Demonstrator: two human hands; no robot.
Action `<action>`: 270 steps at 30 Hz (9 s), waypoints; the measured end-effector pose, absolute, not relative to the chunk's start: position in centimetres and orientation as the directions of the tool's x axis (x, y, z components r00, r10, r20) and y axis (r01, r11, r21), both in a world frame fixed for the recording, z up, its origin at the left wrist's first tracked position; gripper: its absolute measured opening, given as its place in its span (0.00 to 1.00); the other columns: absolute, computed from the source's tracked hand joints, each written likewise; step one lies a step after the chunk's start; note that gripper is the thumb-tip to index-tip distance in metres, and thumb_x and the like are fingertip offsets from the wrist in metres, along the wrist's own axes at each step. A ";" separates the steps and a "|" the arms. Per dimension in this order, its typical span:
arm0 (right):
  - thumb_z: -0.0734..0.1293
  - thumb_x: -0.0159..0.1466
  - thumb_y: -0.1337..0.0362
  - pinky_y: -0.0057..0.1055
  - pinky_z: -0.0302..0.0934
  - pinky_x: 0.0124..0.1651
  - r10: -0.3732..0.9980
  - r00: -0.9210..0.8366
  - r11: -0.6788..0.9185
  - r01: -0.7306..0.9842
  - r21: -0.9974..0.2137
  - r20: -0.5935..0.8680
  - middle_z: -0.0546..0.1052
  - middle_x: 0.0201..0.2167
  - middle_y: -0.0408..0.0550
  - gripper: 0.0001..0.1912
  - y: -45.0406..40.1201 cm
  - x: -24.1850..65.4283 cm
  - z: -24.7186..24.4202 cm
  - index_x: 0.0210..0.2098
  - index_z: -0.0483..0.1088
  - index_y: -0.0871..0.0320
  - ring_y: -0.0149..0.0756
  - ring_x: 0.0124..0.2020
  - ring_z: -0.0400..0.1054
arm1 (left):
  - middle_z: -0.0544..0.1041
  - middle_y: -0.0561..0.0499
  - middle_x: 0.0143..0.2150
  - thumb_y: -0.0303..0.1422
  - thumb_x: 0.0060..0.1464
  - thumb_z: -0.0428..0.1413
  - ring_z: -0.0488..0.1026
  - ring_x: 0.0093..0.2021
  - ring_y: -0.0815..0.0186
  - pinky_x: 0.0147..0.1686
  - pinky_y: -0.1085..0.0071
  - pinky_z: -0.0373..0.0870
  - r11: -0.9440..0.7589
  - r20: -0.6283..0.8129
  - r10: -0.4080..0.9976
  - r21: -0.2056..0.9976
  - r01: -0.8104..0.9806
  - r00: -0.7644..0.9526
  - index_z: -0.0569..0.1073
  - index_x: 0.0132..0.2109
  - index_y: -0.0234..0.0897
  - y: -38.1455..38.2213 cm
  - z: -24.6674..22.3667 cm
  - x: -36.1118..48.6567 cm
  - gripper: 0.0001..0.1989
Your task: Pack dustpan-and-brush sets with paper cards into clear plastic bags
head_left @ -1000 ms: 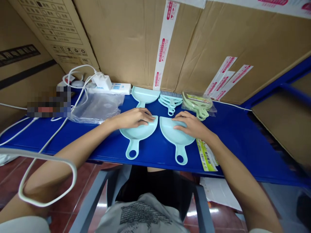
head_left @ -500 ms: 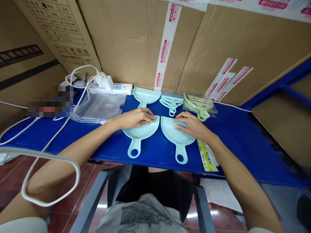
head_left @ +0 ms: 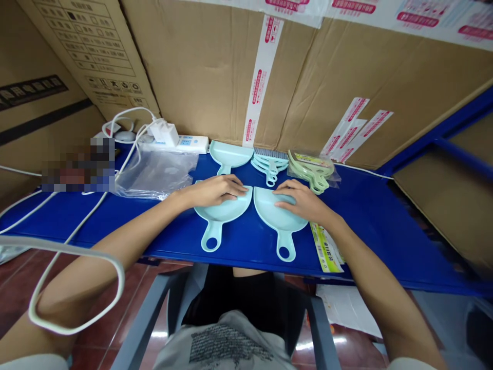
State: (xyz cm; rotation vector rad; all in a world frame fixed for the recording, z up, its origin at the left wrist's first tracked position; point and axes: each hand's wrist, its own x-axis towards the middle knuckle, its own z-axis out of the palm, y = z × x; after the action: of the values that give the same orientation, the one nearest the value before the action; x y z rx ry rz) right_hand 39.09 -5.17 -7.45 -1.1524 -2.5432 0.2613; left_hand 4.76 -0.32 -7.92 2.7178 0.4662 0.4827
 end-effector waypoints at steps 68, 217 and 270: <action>0.68 0.66 0.66 0.32 0.65 0.34 0.936 -0.330 0.347 0.921 -0.175 0.120 0.75 0.20 0.46 0.20 -0.2 32.9 -1.9 0.17 0.68 0.55 0.38 0.22 0.74 | 0.82 0.38 0.50 0.37 0.64 0.66 0.76 0.56 0.50 0.55 0.56 0.75 -0.829 0.449 0.546 0.168 0.533 0.708 0.81 0.53 0.33 3.4 -8.4 2.9 0.15; 0.68 0.70 0.76 0.44 0.73 0.65 0.363 -0.570 0.607 0.745 0.277 0.737 0.85 0.47 0.62 0.10 -17.9 19.5 -12.4 0.48 0.80 0.70 0.48 0.54 0.80 | 0.82 0.43 0.31 0.38 0.69 0.48 0.77 0.33 0.57 0.33 0.64 0.56 -0.417 0.574 0.794 0.276 0.866 0.200 0.76 0.32 0.37 1.7 -6.3 2.4 0.19; 0.77 0.66 0.56 0.56 0.58 0.74 0.788 -0.595 0.616 0.759 -0.212 0.157 0.54 0.79 0.58 0.49 -19.6 36.3 -6.8 0.79 0.53 0.51 0.54 0.80 0.47 | 0.56 0.33 0.79 0.57 0.54 0.68 0.55 0.78 0.39 0.72 0.43 0.59 -0.824 0.127 0.336 0.520 0.226 0.933 0.53 0.80 0.44 -3.0 -6.5 4.7 0.56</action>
State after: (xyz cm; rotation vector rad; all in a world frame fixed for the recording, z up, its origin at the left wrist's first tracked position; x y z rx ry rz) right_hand 36.31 -19.56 -6.84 -1.2699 -2.6065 0.1789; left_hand 4.70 -2.97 -6.55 2.5735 0.4013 0.2899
